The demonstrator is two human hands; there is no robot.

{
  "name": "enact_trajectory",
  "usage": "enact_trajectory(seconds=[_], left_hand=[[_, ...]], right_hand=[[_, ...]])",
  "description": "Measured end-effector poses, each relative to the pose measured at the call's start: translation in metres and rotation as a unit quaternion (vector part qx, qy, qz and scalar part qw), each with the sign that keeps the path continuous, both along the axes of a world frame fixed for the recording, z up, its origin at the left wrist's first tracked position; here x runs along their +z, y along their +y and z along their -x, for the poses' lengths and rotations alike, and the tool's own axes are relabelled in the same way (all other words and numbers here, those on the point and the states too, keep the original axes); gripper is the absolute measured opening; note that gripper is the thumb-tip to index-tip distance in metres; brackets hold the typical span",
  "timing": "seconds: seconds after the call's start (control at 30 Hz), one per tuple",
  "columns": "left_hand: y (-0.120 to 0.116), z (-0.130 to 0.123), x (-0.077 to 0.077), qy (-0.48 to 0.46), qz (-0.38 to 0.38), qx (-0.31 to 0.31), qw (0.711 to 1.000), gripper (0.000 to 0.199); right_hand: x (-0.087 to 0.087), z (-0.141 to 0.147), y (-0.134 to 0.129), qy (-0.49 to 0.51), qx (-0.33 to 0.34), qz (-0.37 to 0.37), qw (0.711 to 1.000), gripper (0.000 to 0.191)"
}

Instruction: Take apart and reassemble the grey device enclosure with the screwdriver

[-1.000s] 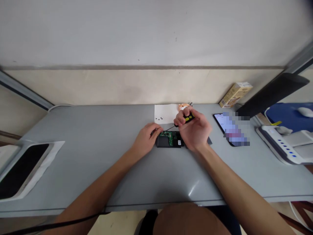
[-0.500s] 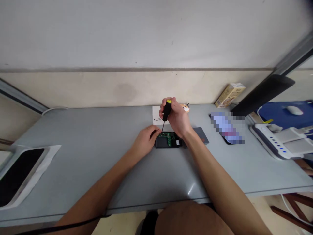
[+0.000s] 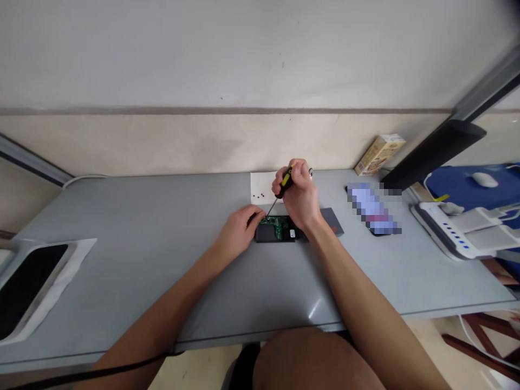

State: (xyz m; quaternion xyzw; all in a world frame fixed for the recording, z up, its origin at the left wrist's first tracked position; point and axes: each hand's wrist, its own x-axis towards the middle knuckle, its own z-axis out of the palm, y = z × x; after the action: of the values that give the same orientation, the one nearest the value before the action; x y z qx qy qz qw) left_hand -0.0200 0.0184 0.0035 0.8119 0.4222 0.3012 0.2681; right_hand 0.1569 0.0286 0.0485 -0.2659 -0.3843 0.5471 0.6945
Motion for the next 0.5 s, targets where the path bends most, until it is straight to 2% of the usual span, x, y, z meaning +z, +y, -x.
enact_trajectory(seconds=[0.23, 0.37, 0.5], left_hand=[[0.001, 0.001, -0.002, -0.005, 0.0, 0.0, 1.0, 0.02], [0.001, 0.001, -0.001, -0.006, 0.003, -0.001, 1.0, 0.021], [0.0, 0.001, 0.001, -0.003, 0.007, -0.005, 1.0, 0.021]], right_hand=[[-0.003, -0.013, 0.006, 0.029, 0.042, -0.003, 0.999, 0.019], [-0.002, -0.008, 0.006, 0.025, 0.039, 0.005, 0.999, 0.027], [0.004, 0.0, 0.0, 0.033, 0.009, 0.008, 0.999, 0.037]])
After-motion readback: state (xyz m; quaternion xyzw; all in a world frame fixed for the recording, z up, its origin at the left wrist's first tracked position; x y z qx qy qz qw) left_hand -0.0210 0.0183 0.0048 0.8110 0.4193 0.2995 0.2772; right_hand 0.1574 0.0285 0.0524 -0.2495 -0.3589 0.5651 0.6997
